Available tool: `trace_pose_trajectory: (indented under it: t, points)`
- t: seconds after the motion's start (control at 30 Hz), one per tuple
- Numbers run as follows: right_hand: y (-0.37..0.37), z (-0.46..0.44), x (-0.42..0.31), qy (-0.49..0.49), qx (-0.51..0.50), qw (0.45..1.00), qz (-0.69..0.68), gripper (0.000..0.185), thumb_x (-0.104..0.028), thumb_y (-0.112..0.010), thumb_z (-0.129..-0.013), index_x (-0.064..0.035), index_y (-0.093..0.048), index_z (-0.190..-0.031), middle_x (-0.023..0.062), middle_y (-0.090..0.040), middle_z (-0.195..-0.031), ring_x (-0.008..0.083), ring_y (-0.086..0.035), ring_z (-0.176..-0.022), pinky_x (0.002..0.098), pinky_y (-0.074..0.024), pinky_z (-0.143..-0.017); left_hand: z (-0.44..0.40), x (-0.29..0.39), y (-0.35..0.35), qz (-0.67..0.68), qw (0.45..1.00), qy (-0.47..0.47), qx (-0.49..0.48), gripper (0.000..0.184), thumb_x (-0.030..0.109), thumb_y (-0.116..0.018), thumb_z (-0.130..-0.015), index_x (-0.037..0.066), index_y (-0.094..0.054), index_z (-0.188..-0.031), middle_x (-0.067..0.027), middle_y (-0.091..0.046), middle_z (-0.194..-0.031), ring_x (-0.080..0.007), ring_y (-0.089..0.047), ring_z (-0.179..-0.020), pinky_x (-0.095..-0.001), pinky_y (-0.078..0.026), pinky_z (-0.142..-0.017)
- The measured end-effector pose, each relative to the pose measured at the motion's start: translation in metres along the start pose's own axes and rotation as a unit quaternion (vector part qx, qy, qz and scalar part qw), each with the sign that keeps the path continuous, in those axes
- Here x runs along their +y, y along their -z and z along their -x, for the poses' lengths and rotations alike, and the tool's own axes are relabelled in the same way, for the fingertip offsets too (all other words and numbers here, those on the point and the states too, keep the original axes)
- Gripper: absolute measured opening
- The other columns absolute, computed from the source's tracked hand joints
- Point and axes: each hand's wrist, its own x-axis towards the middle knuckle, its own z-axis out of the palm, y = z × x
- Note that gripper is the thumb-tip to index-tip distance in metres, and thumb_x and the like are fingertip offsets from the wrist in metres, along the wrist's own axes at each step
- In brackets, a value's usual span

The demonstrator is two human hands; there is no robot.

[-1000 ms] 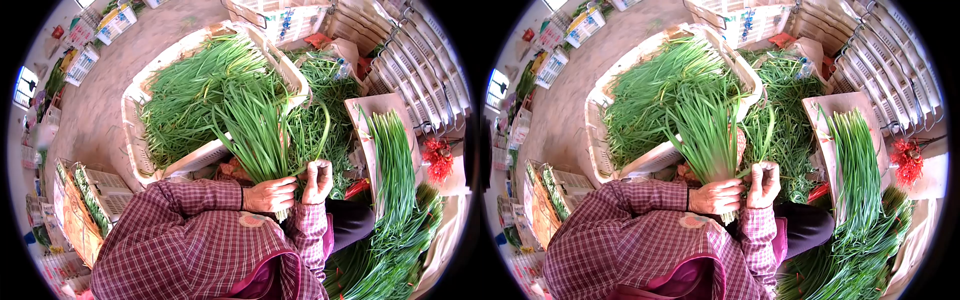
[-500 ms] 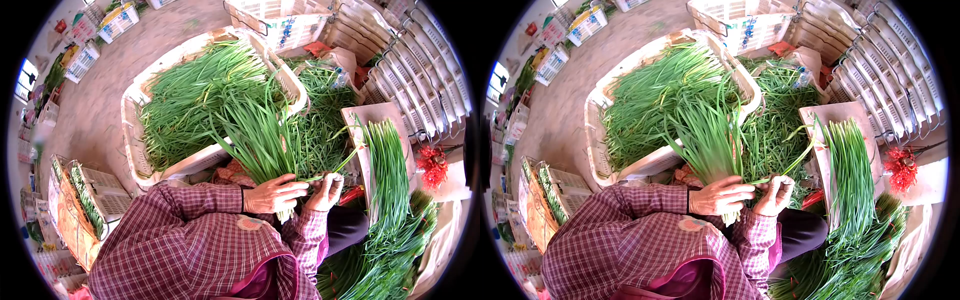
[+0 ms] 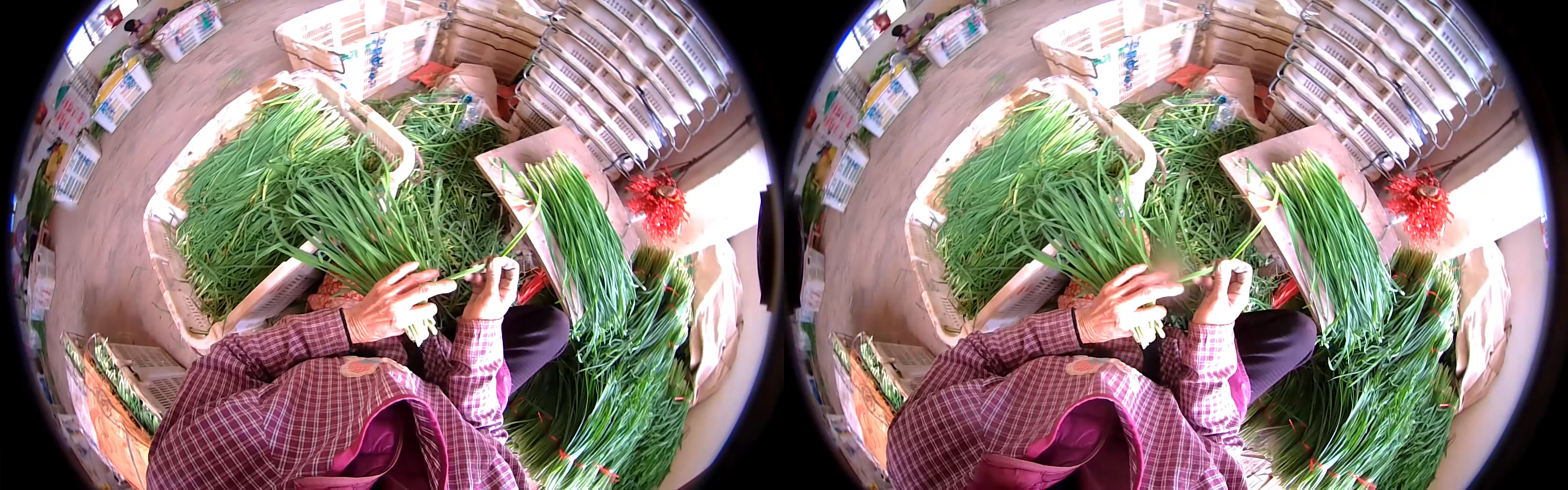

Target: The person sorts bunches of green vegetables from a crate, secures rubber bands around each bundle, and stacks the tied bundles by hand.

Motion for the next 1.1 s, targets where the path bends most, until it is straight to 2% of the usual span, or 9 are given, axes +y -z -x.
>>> trace_pose_trajectory:
  t: [0.13,0.2,0.43,0.6,0.67,0.73,0.8,0.93,1.1]
  points:
    - [0.002,-0.005,0.0,0.002,0.009,1.0,-0.028,0.005,-0.006,-0.057,-0.091,-0.0075,-0.053,-0.091,0.0025,-0.057,-0.084,0.0078,-0.053,-0.063,0.0182,-0.0486,-0.051,-0.011,-0.003,0.002,0.003,0.996,-0.029,0.084,0.022,0.014,-0.069,-0.069,0.008,-0.063,-0.089,-0.011,-0.054,-0.128,-0.0268,-0.058,-0.102,-0.0412,-0.047,-0.087]
    - [0.003,-0.009,-0.002,-0.007,0.027,0.999,-0.037,0.006,-0.005,-0.058,-0.09,-0.0076,-0.053,-0.09,0.0032,-0.058,-0.086,0.0079,-0.054,-0.064,0.0191,-0.0491,-0.051,-0.013,-0.002,0.004,0.008,0.997,-0.013,0.073,0.023,0.016,-0.071,-0.068,0.009,-0.064,-0.088,-0.0135,-0.055,-0.126,-0.0269,-0.06,-0.092,-0.0377,-0.05,-0.079]
    - [-0.003,-0.023,-0.022,0.069,0.018,0.997,-0.008,0.006,-0.006,-0.057,-0.091,-0.0043,-0.052,-0.09,0.0054,-0.057,-0.083,0.0108,-0.057,-0.061,0.0225,-0.0528,-0.051,-0.027,-0.003,0.022,0.006,0.999,0.004,0.049,0.024,0.019,-0.072,-0.064,0.011,-0.061,-0.084,-0.0118,-0.053,-0.131,-0.0266,-0.059,-0.092,-0.0358,-0.048,-0.079]
    - [0.006,-0.043,-0.036,0.114,0.028,0.993,-0.014,0.007,-0.01,-0.058,-0.091,-0.0074,-0.053,-0.09,0.0033,-0.057,-0.077,0.0087,-0.054,-0.059,0.0195,-0.0466,-0.048,-0.031,-0.006,0.029,0.008,0.998,-0.015,0.054,0.023,0.018,-0.072,-0.065,0.011,-0.061,-0.084,-0.0111,-0.052,-0.132,-0.0258,-0.059,-0.093,-0.0369,-0.047,-0.079]
    - [0.033,-0.071,-0.054,0.139,0.155,0.978,0.0,0.006,-0.012,-0.058,-0.091,-0.0087,-0.053,-0.089,0.0019,-0.058,-0.075,0.0087,-0.052,-0.057,0.0206,-0.0467,-0.051,-0.023,-0.009,0.034,0.042,0.997,0.023,0.057,0.024,0.016,-0.072,-0.064,0.01,-0.061,-0.084,-0.0107,-0.057,-0.127,-0.0262,-0.06,-0.092,-0.0368,-0.047,-0.079]
    - [0.041,-0.083,-0.077,0.184,0.16,0.966,-0.086,0.006,-0.012,-0.057,-0.092,-0.0087,-0.054,-0.089,0.0013,-0.058,-0.076,0.009,-0.053,-0.059,0.0193,-0.0464,-0.053,-0.02,-0.012,0.04,0.036,0.997,0.023,0.065,0.022,0.014,-0.071,-0.063,0.009,-0.061,-0.082,-0.01,-0.06,-0.123,-0.0255,-0.06,-0.087,-0.0359,-0.047,-0.075]
    - [0.045,-0.079,-0.085,0.197,0.11,0.973,-0.042,0.006,-0.012,-0.058,-0.092,-0.008,-0.054,-0.089,0.0024,-0.059,-0.08,0.0094,-0.054,-0.061,0.0197,-0.0471,-0.053,-0.021,-0.014,0.045,0.038,0.997,0.032,0.062,0.021,0.013,-0.072,-0.063,0.01,-0.062,-0.082,-0.0101,-0.061,-0.12,-0.0251,-0.061,-0.088,-0.0356,-0.047,-0.076]
    - [0.04,-0.079,-0.085,0.159,0.107,0.975,-0.11,0.01,-0.013,-0.06,-0.091,-0.0074,-0.053,-0.096,0.0042,-0.06,-0.088,0.0107,-0.058,-0.07,0.0218,-0.0505,-0.056,-0.034,-0.019,0.053,0.036,0.99,0.063,0.119,0.018,0.006,-0.071,-0.063,0.01,-0.061,-0.078,-0.0066,-0.062,-0.119,-0.0224,-0.063,-0.094,-0.0355,-0.049,-0.082]
    - [0.075,-0.097,-0.106,0.176,0.12,0.97,-0.121,0.013,-0.016,-0.061,-0.091,-0.006,-0.055,-0.096,0.0055,-0.062,-0.089,0.0137,-0.059,-0.074,0.0234,-0.0521,-0.061,-0.031,-0.033,0.076,0.106,0.976,0.126,0.142,0.01,0.008,-0.07,-0.075,0.006,-0.062,-0.079,-0.0065,-0.068,-0.103,-0.0187,-0.065,-0.084,-0.032,-0.051,-0.077]
